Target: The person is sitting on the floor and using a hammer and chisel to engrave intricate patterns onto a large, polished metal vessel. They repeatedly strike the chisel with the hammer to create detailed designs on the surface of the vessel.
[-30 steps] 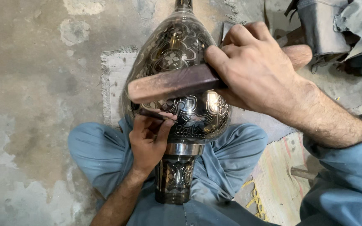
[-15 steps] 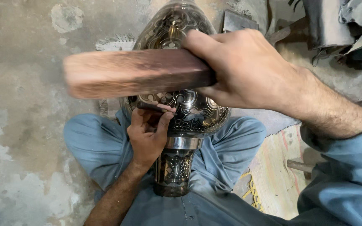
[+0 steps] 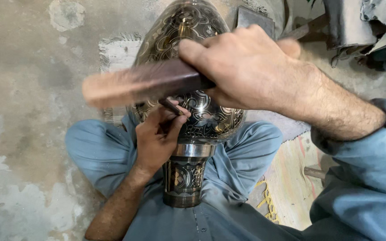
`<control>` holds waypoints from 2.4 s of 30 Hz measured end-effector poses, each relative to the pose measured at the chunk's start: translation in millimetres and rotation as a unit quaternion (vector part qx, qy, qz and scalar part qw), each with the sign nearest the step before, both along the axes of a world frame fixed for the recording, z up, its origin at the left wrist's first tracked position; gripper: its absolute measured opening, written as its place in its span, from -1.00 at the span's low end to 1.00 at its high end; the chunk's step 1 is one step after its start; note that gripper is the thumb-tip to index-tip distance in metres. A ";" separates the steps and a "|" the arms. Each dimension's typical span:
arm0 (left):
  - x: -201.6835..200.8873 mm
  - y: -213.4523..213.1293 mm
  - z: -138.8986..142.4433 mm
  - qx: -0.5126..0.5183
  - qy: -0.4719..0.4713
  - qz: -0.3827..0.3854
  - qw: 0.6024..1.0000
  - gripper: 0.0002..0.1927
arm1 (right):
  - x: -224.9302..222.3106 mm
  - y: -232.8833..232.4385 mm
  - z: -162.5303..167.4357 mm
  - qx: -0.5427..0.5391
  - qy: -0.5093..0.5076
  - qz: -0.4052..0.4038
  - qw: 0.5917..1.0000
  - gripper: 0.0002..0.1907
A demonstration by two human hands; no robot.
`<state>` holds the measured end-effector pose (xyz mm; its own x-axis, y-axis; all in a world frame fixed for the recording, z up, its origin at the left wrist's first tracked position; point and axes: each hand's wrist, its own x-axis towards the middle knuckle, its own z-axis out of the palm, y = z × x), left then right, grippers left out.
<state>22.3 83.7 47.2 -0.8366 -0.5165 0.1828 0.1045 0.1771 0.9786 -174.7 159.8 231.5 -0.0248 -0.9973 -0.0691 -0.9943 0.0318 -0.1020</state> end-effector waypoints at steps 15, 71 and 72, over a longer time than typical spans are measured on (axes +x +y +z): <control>-20.3 -36.5 -1.1 -0.124 0.005 -0.163 0.979 -0.65 | -20.4 92.1 -33.2 -0.015 0.015 -0.145 0.989 -0.59; -107.9 -61.9 58.0 -0.343 -0.064 -0.626 0.698 -0.56 | 90.4 185.4 -186.7 -0.372 -0.156 -0.417 0.814 -0.65; -105.9 -61.9 57.0 -0.333 -0.042 -0.620 0.709 -0.56 | 89.4 185.6 -186.5 -0.316 -0.028 -0.376 0.871 -0.66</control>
<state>-83.6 21.9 104.2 -0.5945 0.8033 -0.0355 0.5303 0.4249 0.7337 -85.3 345.5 45.0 -0.7005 -0.5400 0.4665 -0.7103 0.5911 -0.3823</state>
